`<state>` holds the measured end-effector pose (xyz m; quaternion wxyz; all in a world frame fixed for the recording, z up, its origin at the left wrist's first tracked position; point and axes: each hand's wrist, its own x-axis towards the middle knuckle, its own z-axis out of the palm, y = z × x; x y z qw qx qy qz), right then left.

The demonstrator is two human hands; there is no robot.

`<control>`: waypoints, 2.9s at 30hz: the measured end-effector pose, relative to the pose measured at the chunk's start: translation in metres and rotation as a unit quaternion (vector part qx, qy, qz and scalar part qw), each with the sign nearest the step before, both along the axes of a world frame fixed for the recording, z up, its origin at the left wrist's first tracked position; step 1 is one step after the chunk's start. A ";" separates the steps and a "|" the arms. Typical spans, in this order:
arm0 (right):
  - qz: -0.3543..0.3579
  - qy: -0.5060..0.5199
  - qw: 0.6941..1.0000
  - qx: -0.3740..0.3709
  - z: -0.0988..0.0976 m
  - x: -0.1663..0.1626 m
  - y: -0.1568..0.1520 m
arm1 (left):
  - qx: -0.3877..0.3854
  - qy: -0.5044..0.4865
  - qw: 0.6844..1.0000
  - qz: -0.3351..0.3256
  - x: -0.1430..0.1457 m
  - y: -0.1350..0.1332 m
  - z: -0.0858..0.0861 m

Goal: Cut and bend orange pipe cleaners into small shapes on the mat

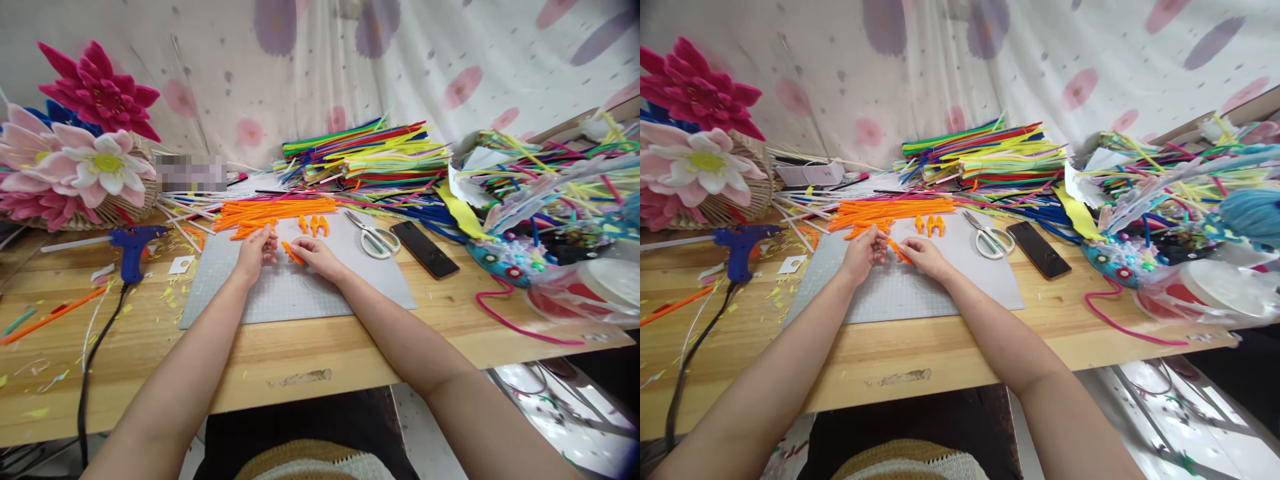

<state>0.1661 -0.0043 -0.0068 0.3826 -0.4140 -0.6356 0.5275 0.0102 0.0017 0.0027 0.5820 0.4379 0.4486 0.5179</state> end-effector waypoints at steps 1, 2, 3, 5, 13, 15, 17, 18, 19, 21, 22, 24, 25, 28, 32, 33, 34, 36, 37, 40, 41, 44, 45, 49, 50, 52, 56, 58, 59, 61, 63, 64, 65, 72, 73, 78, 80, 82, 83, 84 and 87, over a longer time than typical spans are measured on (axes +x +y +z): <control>-0.021 0.000 1.000 0.005 -0.002 0.000 0.001 | 0.001 0.011 1.000 -0.004 0.002 -0.001 0.000; -0.044 -0.001 0.999 0.014 -0.004 -0.001 0.003 | 0.009 0.028 1.000 -0.010 0.005 -0.003 -0.001; -0.064 -0.003 0.998 0.025 -0.006 -0.001 0.004 | 0.022 0.047 0.999 -0.013 0.008 -0.005 -0.002; -0.080 -0.005 0.996 0.049 -0.008 -0.001 0.007 | 0.050 0.084 0.995 -0.013 0.013 -0.007 -0.005; -0.086 -0.114 0.981 0.135 -0.008 0.000 0.007 | 0.112 0.100 0.984 0.091 0.017 -0.005 -0.011; -0.093 -0.131 0.977 0.137 -0.007 0.000 0.007 | 0.091 0.090 0.990 0.059 0.017 -0.005 -0.012; -0.095 -0.135 0.977 0.132 -0.007 0.000 0.007 | 0.071 0.096 0.992 0.033 0.018 -0.004 -0.014; -0.097 -0.134 0.978 0.128 -0.007 0.000 0.007 | 0.061 0.103 0.992 0.027 0.018 -0.004 -0.015; -0.099 -0.131 0.979 0.123 -0.007 -0.001 0.006 | 0.053 0.109 0.992 0.024 0.017 -0.003 -0.016; -0.103 -0.118 0.982 0.108 -0.006 -0.001 0.005 | 0.043 0.112 0.993 0.020 0.017 -0.001 -0.017; -0.104 -0.108 0.984 0.100 -0.006 -0.002 0.004 | 0.042 0.108 0.993 0.015 0.016 -0.001 -0.017; -0.107 -0.086 0.987 0.086 -0.007 -0.003 0.004 | 0.042 0.094 0.995 0.001 0.015 -0.001 -0.015; -0.106 -0.075 0.988 0.080 -0.007 -0.003 0.004 | 0.041 0.087 0.995 -0.009 0.014 -0.001 -0.013; -0.109 -0.051 0.991 0.061 -0.009 -0.004 0.005 | 0.035 0.079 0.996 -0.035 0.014 -0.003 -0.009; -0.108 -0.039 0.993 0.034 -0.012 -0.004 0.008 | 0.044 0.091 0.995 -0.020 0.017 -0.004 -0.011; -0.107 -0.042 0.993 0.033 -0.012 -0.004 0.008 | 0.043 0.096 0.994 -0.009 0.018 -0.004 -0.012; -0.110 -0.047 0.992 0.035 -0.013 -0.004 0.008 | 0.038 0.101 0.994 0.001 0.019 -0.004 -0.013; -0.123 -0.062 0.989 0.045 -0.014 -0.005 0.008 | 0.025 0.109 0.994 0.021 0.021 -0.004 -0.014; -0.134 -0.071 0.987 0.052 -0.014 -0.005 0.007 | 0.018 0.109 0.993 0.029 0.022 -0.004 -0.014; -0.167 -0.088 0.980 0.069 -0.015 -0.006 0.007 | -0.001 0.091 0.995 0.033 0.023 -0.005 -0.012; -0.174 -0.091 0.978 0.072 -0.015 -0.006 0.007 | -0.007 0.080 0.996 0.031 0.023 -0.005 -0.011; -0.166 -0.087 0.979 0.078 -0.016 -0.005 0.008 | -0.017 0.046 0.999 0.021 0.022 -0.008 -0.007; -0.152 -0.082 0.982 0.076 -0.016 -0.005 0.008 | -0.017 0.040 0.999 0.014 0.022 -0.008 -0.007; -0.095 -0.054 0.993 0.053 -0.016 -0.003 0.008 | -0.009 0.048 0.999 -0.011 0.019 -0.008 -0.006; -0.096 -0.048 0.993 0.049 -0.016 -0.003 0.008 | -0.007 0.050 0.999 -0.010 0.019 -0.008 -0.006; -0.112 -0.037 0.992 0.044 -0.015 -0.004 0.007 | -0.007 0.049 0.999 -0.003 0.018 -0.008 -0.006; -0.115 0.007 0.993 0.011 -0.011 -0.005 0.006 | -0.015 0.041 0.999 0.003 0.018 -0.006 -0.007; -0.101 0.028 0.994 -0.008 -0.010 -0.004 0.006 | -0.015 0.038 0.999 0.002 0.018 -0.006 -0.008; -0.093 0.034 0.995 -0.014 -0.009 -0.003 0.006 | -0.014 0.037 0.999 0.003 0.017 -0.005 -0.008; -0.076 0.043 0.996 -0.024 -0.009 -0.001 0.006 | -0.013 0.039 0.999 0.002 0.016 -0.005 -0.008; -0.059 0.049 0.997 -0.032 -0.009 0.000 0.006 | -0.011 0.046 0.999 -0.003 0.015 -0.004 -0.008; -0.053 0.050 0.997 -0.036 -0.009 0.001 0.007 | -0.011 0.051 0.999 -0.008 0.014 -0.004 -0.008; -0.050 0.049 0.997 -0.037 -0.009 0.002 0.007 | -0.010 0.055 0.998 -0.012 0.013 -0.004 -0.008; -0.027 0.051 0.998 -0.033 -0.008 0.003 0.007 | -0.011 0.080 0.997 -0.010 0.013 -0.003 -0.008; -0.020 0.048 0.998 -0.032 -0.007 0.003 0.007 | -0.011 0.085 0.996 -0.011 0.014 -0.003 -0.008; -0.006 0.031 0.999 -0.016 -0.006 0.004 0.005 | 0.002 0.091 0.996 -0.015 0.014 -0.004 -0.006; -0.030 0.033 0.999 -0.014 -0.006 0.002 0.005 | 0.012 0.089 0.996 -0.003 0.015 -0.004 -0.008; -0.053 0.029 0.998 -0.016 -0.007 0.000 0.006 | 0.029 0.091 0.995 0.016 0.016 -0.004 -0.009; -0.060 0.024 0.998 -0.016 -0.008 -0.001 0.006 | 0.037 0.093 0.995 0.023 0.016 -0.004 -0.010; -0.065 0.018 0.998 -0.016 -0.008 -0.002 0.006 | 0.042 0.095 0.994 0.028 0.016 -0.004 -0.011; -0.071 -0.006 0.997 -0.007 -0.010 -0.004 0.007 | 0.048 0.100 0.993 0.031 0.017 -0.005 -0.011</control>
